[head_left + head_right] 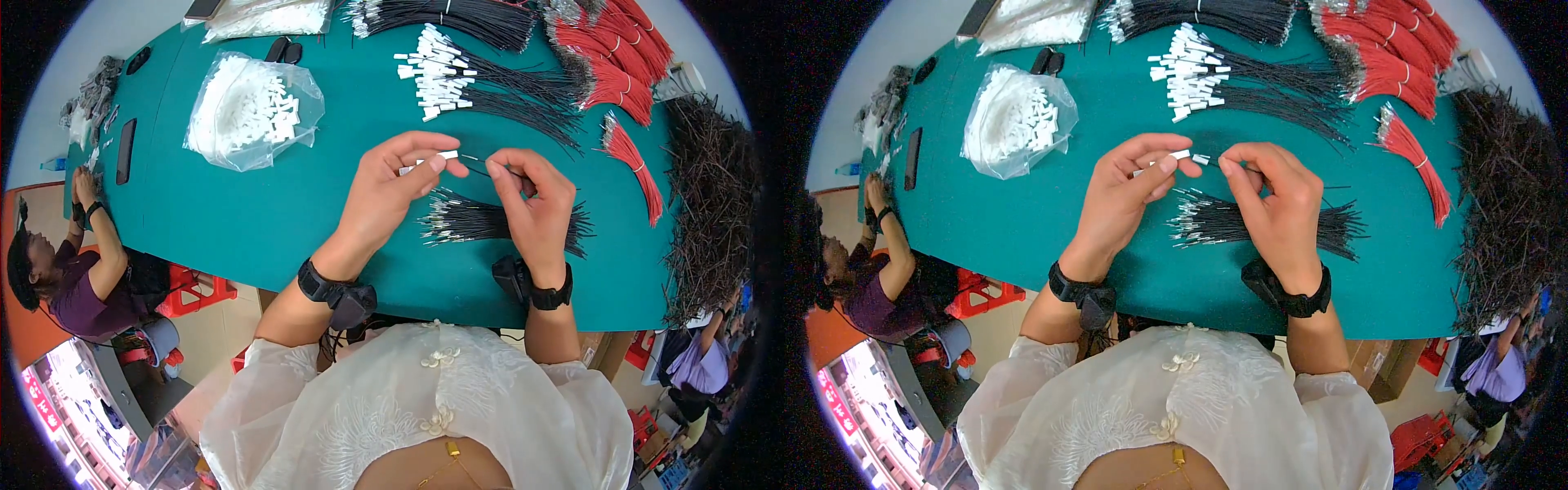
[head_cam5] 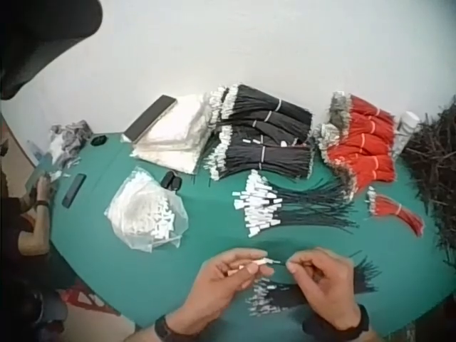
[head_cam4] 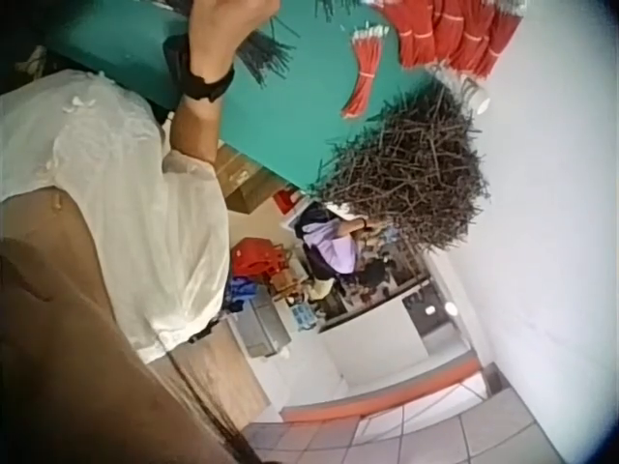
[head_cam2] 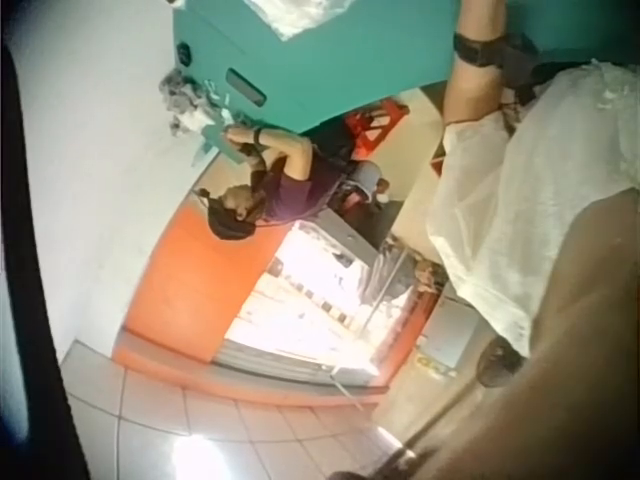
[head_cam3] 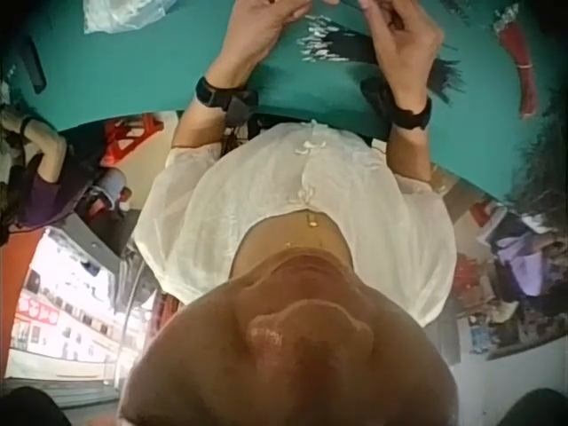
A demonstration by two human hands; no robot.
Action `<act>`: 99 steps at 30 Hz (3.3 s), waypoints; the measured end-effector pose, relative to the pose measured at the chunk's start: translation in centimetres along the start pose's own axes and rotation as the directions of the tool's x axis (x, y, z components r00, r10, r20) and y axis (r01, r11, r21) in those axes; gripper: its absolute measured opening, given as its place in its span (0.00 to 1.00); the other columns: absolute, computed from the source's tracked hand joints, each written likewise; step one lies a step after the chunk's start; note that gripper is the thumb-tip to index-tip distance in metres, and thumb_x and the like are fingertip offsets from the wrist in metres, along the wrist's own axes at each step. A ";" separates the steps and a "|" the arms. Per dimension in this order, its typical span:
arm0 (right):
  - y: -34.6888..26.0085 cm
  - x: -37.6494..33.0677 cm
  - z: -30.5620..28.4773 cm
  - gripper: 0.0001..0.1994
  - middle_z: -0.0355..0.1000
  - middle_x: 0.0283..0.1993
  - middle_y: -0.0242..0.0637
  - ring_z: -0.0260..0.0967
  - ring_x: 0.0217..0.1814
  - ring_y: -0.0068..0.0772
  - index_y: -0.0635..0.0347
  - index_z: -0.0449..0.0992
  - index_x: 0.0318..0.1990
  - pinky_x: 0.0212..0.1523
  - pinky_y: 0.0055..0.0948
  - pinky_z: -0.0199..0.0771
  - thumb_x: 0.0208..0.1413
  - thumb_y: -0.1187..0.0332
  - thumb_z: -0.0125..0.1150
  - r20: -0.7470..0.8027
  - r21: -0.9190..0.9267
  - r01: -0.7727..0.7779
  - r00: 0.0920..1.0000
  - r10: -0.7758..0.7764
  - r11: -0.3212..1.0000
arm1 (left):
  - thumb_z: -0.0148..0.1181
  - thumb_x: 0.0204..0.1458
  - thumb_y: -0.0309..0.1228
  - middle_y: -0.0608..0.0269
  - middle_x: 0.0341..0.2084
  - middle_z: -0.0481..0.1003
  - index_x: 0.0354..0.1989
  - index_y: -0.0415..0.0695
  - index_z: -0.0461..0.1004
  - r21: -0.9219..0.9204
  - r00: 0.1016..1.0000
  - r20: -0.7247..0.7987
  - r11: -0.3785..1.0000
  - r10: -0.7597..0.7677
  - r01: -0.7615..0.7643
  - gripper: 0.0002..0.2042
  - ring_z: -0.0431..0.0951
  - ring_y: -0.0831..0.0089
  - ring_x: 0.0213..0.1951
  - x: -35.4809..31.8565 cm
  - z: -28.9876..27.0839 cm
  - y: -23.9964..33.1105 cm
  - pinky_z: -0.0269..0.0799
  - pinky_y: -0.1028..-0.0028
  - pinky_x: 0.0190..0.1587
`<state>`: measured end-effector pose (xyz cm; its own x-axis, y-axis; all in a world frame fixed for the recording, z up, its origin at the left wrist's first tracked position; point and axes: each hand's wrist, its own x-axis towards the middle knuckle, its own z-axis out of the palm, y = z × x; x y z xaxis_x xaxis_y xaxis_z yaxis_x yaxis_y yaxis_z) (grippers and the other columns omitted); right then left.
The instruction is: Assembling small electronic components by inserting white connectors into black wire sleeves on a workbench.
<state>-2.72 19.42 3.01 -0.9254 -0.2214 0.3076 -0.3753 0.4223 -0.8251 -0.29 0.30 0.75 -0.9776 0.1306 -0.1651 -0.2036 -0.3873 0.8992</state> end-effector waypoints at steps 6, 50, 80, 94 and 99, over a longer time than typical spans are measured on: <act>0.1 0.0 0.0 0.03 0.73 0.28 0.30 0.60 0.26 0.15 0.65 0.78 0.35 0.25 0.18 0.57 0.54 0.76 0.65 0.002 0.000 0.021 1.000 -0.021 1.000 | 0.57 0.60 0.27 0.59 0.34 0.80 0.50 0.38 0.74 0.017 0.999 -0.037 1.000 0.027 -0.027 0.11 0.61 0.88 0.24 0.0 0.0 -0.3 0.57 0.85 0.28; -0.2 -0.3 0.5 0.02 0.69 0.23 0.33 0.61 0.21 0.25 0.63 0.77 0.32 0.23 0.26 0.60 0.51 0.77 0.65 0.050 0.049 0.032 0.998 -0.035 0.998 | 0.66 0.51 0.21 0.63 0.34 0.81 0.36 0.38 0.82 0.143 0.992 -0.101 0.988 0.076 -0.061 0.05 0.77 0.81 0.37 0.0 0.3 -1.1 0.71 0.82 0.40; 1.2 -0.4 0.0 0.06 0.70 0.31 0.42 0.69 0.35 0.47 0.65 0.75 0.29 0.34 0.38 0.69 0.45 0.76 0.66 0.418 -0.242 0.208 0.904 -0.091 0.948 | 0.50 0.65 0.30 0.65 0.31 0.75 0.51 0.35 0.74 -0.167 0.999 -0.042 0.986 -0.020 0.013 0.13 0.63 0.85 0.27 0.3 -1.2 -0.3 0.58 0.84 0.29; 0.7 0.0 -0.9 0.03 0.74 0.29 0.40 0.73 0.30 0.34 0.66 0.75 0.32 0.31 0.28 0.70 0.51 0.79 0.63 0.513 -0.040 -0.012 0.858 0.031 0.999 | 0.55 0.60 0.25 0.64 0.33 0.79 0.51 0.36 0.75 0.037 0.986 -0.136 0.995 0.098 -0.094 0.12 0.60 0.88 0.23 0.2 -0.5 -0.3 0.56 0.85 0.26; 0.4 0.3 -1.5 0.03 0.76 0.29 0.39 0.74 0.31 0.29 0.67 0.76 0.34 0.33 0.25 0.72 0.52 0.79 0.63 0.500 0.001 -0.052 0.865 0.044 0.999 | 0.56 0.59 0.24 0.59 0.35 0.80 0.50 0.36 0.74 -0.074 0.990 -0.108 0.992 0.096 -0.104 0.11 0.60 0.88 0.22 0.3 -0.8 -0.4 0.56 0.85 0.25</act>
<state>-3.24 20.84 3.51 -0.7904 -0.6125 -0.0075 -0.3268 0.4320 -0.8406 -0.57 -0.21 0.08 -0.9927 -0.0060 -0.1207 -0.1041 -0.4656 0.8789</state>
